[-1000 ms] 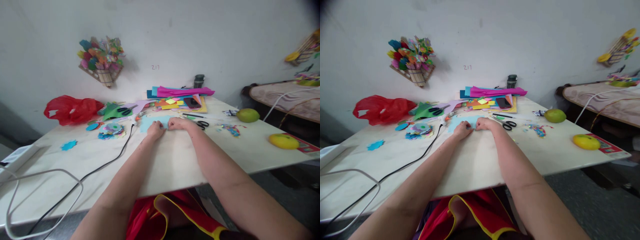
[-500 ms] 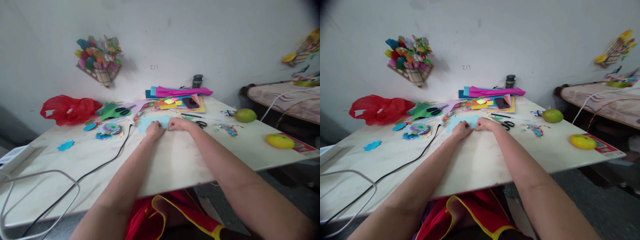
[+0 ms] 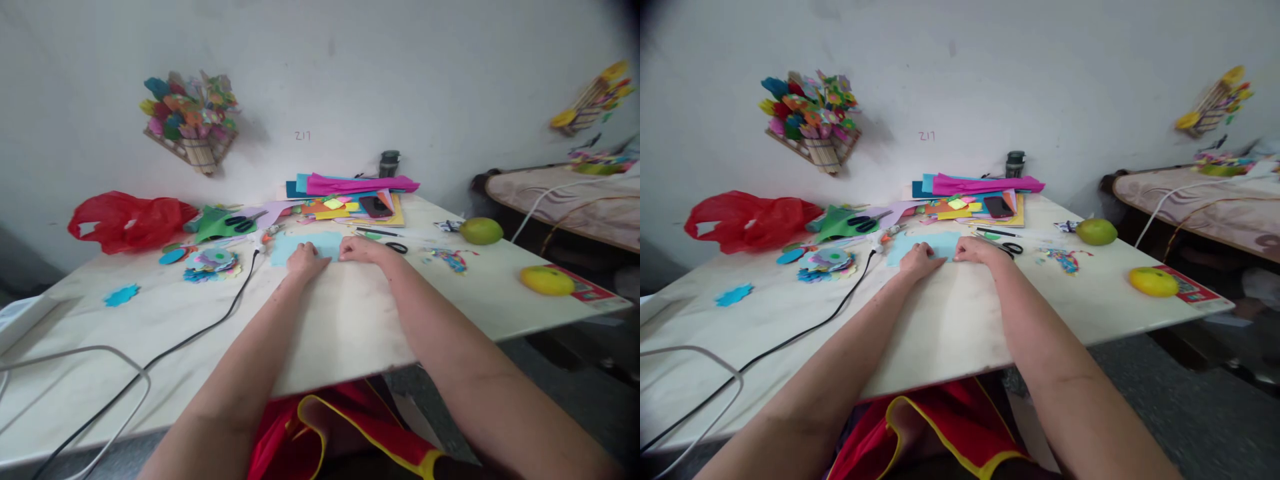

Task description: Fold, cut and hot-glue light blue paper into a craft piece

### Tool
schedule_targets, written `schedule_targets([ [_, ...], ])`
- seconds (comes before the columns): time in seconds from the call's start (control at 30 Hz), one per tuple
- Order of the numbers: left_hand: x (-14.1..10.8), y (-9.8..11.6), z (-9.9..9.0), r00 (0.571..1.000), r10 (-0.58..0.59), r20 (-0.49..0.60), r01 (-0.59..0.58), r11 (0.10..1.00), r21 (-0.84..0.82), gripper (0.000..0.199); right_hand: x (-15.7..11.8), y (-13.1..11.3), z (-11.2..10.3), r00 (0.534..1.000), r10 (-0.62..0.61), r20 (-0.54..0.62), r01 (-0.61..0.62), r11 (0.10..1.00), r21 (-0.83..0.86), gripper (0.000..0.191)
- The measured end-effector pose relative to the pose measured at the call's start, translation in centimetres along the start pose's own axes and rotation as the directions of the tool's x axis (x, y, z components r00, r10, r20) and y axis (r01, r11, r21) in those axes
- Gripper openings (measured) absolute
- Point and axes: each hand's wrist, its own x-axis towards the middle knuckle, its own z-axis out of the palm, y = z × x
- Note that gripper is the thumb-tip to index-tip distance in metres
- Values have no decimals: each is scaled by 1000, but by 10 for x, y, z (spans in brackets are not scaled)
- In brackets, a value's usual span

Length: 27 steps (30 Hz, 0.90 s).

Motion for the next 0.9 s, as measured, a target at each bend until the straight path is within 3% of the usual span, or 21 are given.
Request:
schedule_targets([
  [0.43, 2, 5, 6, 998, -39, -43, 38, 999, -4, 61, 9, 1, -2, 990, 118, 82, -115, 993, -40, 27],
  [0.9, 3, 6, 5, 998, -63, -31, 63, 998, -6, 63, -5, 1, -9, 998, 48, 45, -48, 999, 5, 20],
])
